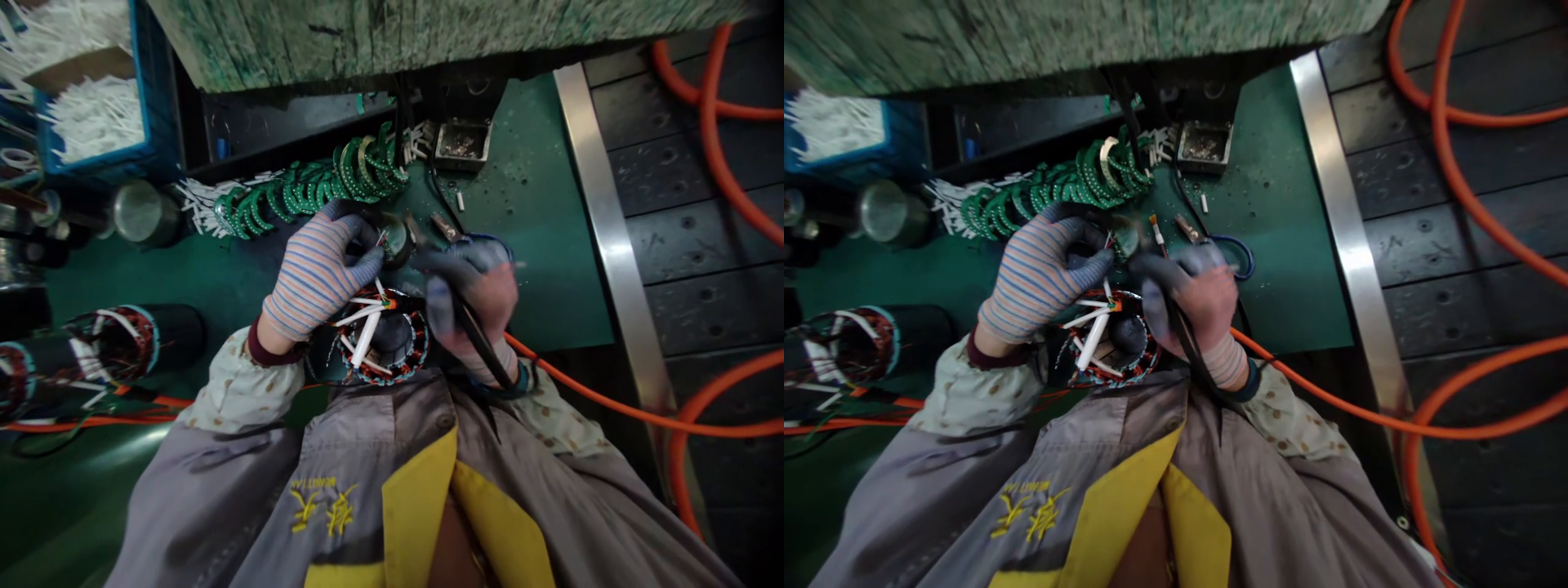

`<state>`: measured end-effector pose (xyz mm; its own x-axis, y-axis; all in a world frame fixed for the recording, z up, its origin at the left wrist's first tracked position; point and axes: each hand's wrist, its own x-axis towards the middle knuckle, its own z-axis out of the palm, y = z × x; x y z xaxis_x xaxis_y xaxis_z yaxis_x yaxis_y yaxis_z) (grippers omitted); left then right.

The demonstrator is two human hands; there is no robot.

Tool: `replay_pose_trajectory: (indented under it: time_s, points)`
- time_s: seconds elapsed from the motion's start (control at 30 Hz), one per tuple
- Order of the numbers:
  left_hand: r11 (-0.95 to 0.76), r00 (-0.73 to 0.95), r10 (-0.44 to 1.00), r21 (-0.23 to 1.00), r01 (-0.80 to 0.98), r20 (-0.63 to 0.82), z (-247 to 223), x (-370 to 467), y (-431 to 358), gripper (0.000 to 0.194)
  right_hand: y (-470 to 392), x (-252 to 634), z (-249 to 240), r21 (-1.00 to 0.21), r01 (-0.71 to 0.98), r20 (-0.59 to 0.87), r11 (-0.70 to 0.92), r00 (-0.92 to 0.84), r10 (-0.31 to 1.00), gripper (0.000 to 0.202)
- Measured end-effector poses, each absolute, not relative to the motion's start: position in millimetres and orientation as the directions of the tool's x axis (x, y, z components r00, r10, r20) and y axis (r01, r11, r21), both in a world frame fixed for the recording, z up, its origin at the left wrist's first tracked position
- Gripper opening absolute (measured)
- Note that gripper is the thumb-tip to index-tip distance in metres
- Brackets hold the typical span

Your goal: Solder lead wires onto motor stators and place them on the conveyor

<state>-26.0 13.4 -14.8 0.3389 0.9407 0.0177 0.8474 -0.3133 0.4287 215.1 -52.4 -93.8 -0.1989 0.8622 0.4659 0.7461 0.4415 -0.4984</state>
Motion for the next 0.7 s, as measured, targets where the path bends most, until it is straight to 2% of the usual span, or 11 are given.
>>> replay_pose_trajectory:
  time_s: [0.1, 0.17, 0.3, 0.37, 0.47, 0.7]
  points:
    - [-0.322, 0.342, 0.939, 0.427, 0.845, 0.032, -15, -27, 14, 0.016, -29, 202, -84, -0.444, 0.778, 0.484, 0.445, -0.210, 0.850, 0.039]
    - [-0.322, 0.342, 0.939, 0.448, 0.834, 0.037, -15, -27, 14, 0.018, -24, 197, -83, -0.458, 0.772, 0.490, 0.442, -0.196, 0.849, 0.036]
    - [-0.306, 0.319, 0.946, 0.464, 0.831, 0.052, -14, -26, 16, 0.020, -43, 205, -95, -0.471, 0.724, 0.675, 0.505, -0.073, 0.734, 0.033]
    - [-0.305, 0.327, 0.944, 0.470, 0.828, 0.037, -12, -28, 17, 0.020, -58, 214, -100, -0.462, 0.683, 0.718, 0.565, -0.086, 0.691, 0.030]
    - [-0.304, 0.357, 0.934, 0.488, 0.818, -0.016, -9, -32, 21, 0.018, -72, 224, -99, -0.484, 0.607, 0.690, 0.631, -0.179, 0.701, 0.023]
    - [-0.331, 0.394, 0.918, 0.453, 0.828, -0.049, -5, -34, 28, 0.016, -76, 230, -98, -0.477, 0.636, 0.608, 0.607, -0.259, 0.750, 0.021]
